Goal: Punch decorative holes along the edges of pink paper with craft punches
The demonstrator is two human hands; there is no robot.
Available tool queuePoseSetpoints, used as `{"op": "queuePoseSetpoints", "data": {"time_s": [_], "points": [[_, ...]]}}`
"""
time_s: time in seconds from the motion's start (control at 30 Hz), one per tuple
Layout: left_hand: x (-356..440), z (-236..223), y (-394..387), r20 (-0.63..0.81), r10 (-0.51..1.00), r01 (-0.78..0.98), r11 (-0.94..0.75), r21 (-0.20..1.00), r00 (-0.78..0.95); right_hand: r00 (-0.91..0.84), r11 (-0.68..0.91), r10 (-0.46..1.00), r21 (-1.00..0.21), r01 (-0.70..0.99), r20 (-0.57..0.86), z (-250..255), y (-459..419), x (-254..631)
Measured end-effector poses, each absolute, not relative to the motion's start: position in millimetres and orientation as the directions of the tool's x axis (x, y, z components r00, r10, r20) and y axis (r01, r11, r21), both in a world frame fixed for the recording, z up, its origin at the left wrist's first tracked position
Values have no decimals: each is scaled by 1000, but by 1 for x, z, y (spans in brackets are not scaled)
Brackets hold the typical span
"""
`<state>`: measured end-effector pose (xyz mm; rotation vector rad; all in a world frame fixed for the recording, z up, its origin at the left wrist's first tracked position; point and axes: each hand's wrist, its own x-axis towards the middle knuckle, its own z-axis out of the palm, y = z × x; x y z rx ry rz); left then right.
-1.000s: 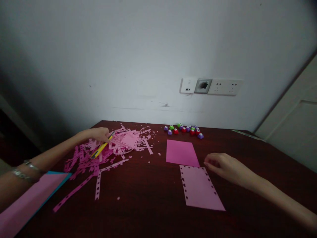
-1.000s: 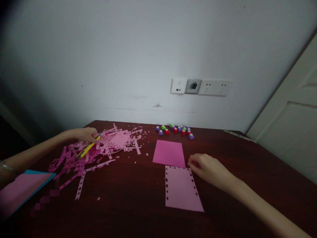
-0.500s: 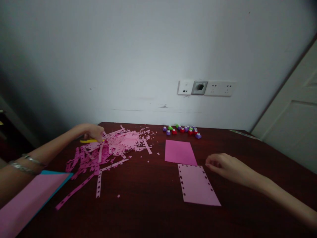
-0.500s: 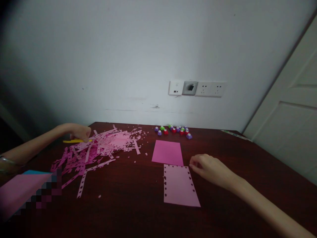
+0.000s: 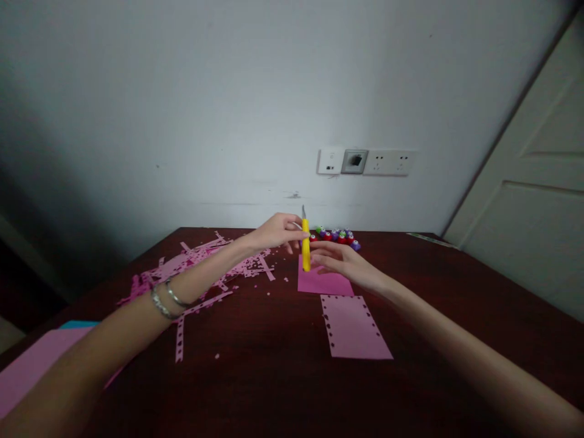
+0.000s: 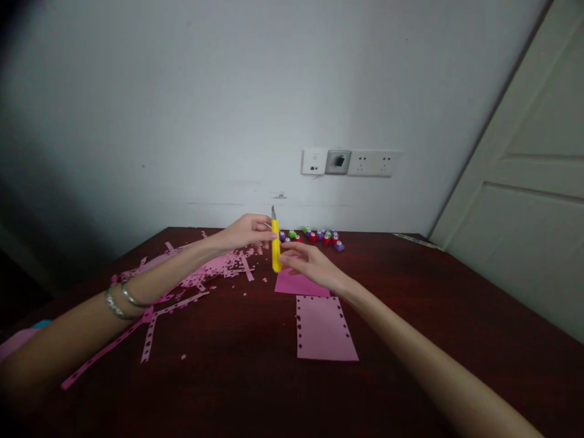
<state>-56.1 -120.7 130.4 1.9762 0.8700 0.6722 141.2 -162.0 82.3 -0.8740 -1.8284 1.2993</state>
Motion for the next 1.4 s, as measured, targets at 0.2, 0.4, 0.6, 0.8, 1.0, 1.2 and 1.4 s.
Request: {"op": "queuePoseSetpoints", "data": {"time_s": [0.2,0.4,0.6,0.8,1.0,1.2,1.4], "points": [[-13,105,-127,237,730,200,-457,866,641,-467,310,862,-934,175,198,73,-166,158],[-1,58,-167,505,712,456,-702,548,489,-333,265,930,-914,306,158,46,-186,195],[-11,5,-214,255,421,370,-901,225,870,-276,314,944,-749,583,181,16,-195,217],[-18,-7,-222,189,386,360,-920,157,903,-363,358,922,-653,668,133,3,-177,218],[-27,-8,-219,181,354,324,-930,174,918,-380,395,911,-598,697,159,2,-167,223],[-31,-11,-220,221,353,320,-932,171,909,-366,389,916,-582,714,164,2,-163,224],[-30,-14,-224,273,369,332,-927,173,888,-347,414,909,-593,690,231,5,-170,219]]}}
